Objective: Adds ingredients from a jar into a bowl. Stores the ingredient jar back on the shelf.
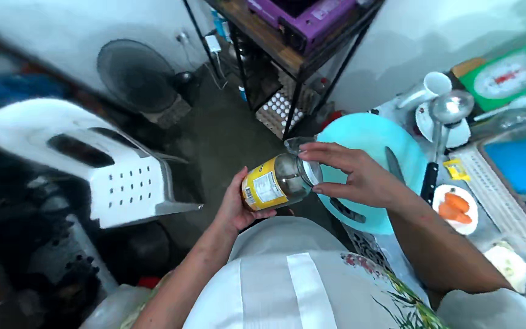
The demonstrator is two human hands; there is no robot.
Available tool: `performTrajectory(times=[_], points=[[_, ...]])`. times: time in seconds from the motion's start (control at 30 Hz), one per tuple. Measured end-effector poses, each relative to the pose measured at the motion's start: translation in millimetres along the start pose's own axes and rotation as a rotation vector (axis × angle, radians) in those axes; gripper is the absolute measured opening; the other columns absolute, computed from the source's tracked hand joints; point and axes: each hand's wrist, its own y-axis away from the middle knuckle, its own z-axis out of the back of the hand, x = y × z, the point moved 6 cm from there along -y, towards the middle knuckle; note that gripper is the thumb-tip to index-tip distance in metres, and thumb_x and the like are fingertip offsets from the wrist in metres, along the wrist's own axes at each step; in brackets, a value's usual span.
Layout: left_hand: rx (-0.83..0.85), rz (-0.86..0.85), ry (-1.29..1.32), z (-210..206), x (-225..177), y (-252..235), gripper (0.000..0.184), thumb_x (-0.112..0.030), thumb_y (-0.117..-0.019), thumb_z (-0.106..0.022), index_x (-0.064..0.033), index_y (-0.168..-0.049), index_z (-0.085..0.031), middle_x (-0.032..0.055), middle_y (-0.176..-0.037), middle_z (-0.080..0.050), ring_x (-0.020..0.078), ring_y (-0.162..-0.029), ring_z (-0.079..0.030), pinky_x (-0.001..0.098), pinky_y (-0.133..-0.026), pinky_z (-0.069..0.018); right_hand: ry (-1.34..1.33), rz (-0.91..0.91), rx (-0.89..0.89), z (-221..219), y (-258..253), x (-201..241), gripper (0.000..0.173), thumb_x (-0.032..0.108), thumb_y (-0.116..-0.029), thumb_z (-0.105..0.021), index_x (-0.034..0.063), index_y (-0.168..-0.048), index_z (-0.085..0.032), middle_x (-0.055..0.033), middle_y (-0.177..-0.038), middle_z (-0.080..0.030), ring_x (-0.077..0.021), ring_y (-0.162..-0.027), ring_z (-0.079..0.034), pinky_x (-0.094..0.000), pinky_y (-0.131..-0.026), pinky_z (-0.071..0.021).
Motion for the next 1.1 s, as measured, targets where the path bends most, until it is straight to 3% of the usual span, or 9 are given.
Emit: performTrajectory(times=[0.2, 0.37, 0.5, 0.57, 0.73, 0.8, 0.9, 0.97, 1.1], points=[[0.042, 0.007, 0.101, 55, -41, 5, 0.065, -0.064, -0.1036, -0.029, -0.0122, -0.128, -0.059, 0.0199, -0.109, -0.071, 0.0367, -0.088, -0.073, 0.0511, -0.068, -0.0624, 0.044, 0.3, 0.314, -21, -97, 29, 0.04, 0.015, -0.0916, -0.071, 0.0156, -0.131, -0.071, -0.0045, -0.149, -0.057, -0.0167, -0.144, -0.046, -0.0333, -0.116, -0.0455], [0.081, -0.025, 0.19, 119, -104, 2, 0.062, -0.064, -0.1033, -0.031, -0.0142, -0.127, -0.059, 0.0175, -0.111, -0.07, 0.0355, -0.092, -0.072, 0.0522, -0.073, -0.0612, 0.106, 0.374, 0.439, -66, -197, 55, 0.039, 0.006, -0.0945, -0.06, 0.0156, -0.13, -0.072, -0.0052, -0.145, -0.062, -0.0236, -0.146, -0.045, -0.0352, -0.12, -0.0409], [0.075, -0.105, 0.312, 171, -163, 4, 0.064, -0.066, -0.1023, -0.033, -0.014, -0.126, -0.061, 0.0181, -0.11, -0.071, 0.0358, -0.092, -0.073, 0.0518, -0.072, -0.0617, 0.115, 0.327, 0.47, -99, -283, 66, 0.036, 0.016, -0.0975, -0.065, 0.0159, -0.133, -0.07, -0.0064, -0.152, -0.055, -0.0179, -0.145, -0.046, -0.0317, -0.115, -0.0468], [0.075, -0.164, 0.365, 192, -195, 10, 0.064, -0.065, -0.1027, -0.033, -0.0128, -0.126, -0.06, 0.0191, -0.109, -0.071, 0.0366, -0.091, -0.073, 0.0517, -0.071, -0.0622, 0.086, 0.303, 0.431, -110, -326, 71, 0.042, 0.022, -0.0955, -0.072, 0.0124, -0.136, -0.068, -0.0082, -0.153, -0.053, -0.0153, -0.136, -0.055, -0.0304, -0.107, -0.0539], [0.042, -0.317, 0.382, 228, -266, 12, 0.062, -0.06, -0.1062, -0.028, -0.0114, -0.125, -0.062, 0.0172, -0.108, -0.072, 0.035, -0.092, -0.073, 0.0518, -0.071, -0.0628, 0.101, 0.257, 0.372, -129, -407, 74, 0.054, 0.031, -0.0891, -0.08, 0.0085, -0.136, -0.066, -0.0075, -0.148, -0.058, -0.0141, -0.13, -0.059, -0.031, -0.104, -0.0552], [0.031, -0.359, 0.376, 234, -290, 4, 0.06, -0.058, -0.1069, -0.028, -0.0124, -0.127, -0.061, 0.0167, -0.109, -0.072, 0.0347, -0.093, -0.073, 0.0519, -0.071, -0.063, 0.104, 0.234, 0.341, -134, -430, 67, 0.06, 0.04, -0.0924, -0.074, 0.0076, -0.141, -0.062, -0.0098, -0.149, -0.055, -0.015, -0.133, -0.056, -0.0331, -0.106, -0.0534], [0.008, -0.451, 0.331, 228, -328, -14, 0.055, -0.053, -0.109, -0.027, -0.0155, -0.134, -0.058, 0.0152, -0.111, -0.072, 0.0327, -0.094, -0.074, 0.0506, -0.07, -0.0639, 0.017, 0.246, 0.243, -142, -463, 43, 0.076, 0.065, -0.1005, -0.047, 0.0046, -0.146, -0.054, -0.0141, -0.153, -0.049, -0.0184, -0.137, -0.051, -0.0382, -0.109, -0.0509], [-0.036, -0.578, 0.28, 217, -358, -31, 0.05, -0.048, -0.1091, -0.029, -0.0152, -0.139, -0.053, 0.0129, -0.111, -0.071, 0.0278, -0.094, -0.074, 0.0459, -0.071, -0.0645, -0.09, 0.285, 0.061, -139, -487, 22, 0.067, 0.06, -0.1058, -0.037, 0.0045, -0.134, -0.062, -0.0124, -0.144, -0.059, -0.0199, -0.134, -0.055, -0.0401, -0.109, -0.0508], [-0.179, -0.952, 0.146, 198, -425, -69, 0.062, -0.052, -0.1034, -0.043, -0.0074, -0.146, -0.043, 0.0084, -0.121, -0.066, 0.0174, -0.104, -0.07, 0.037, -0.085, -0.0623, -0.286, 0.176, -0.282, -110, -542, -22, 0.04, 0.026, -0.1098, -0.04, 0.0011, -0.113, -0.07, -0.0096, -0.119, -0.071, -0.0172, -0.117, -0.066, -0.0374, -0.1, -0.0557]])
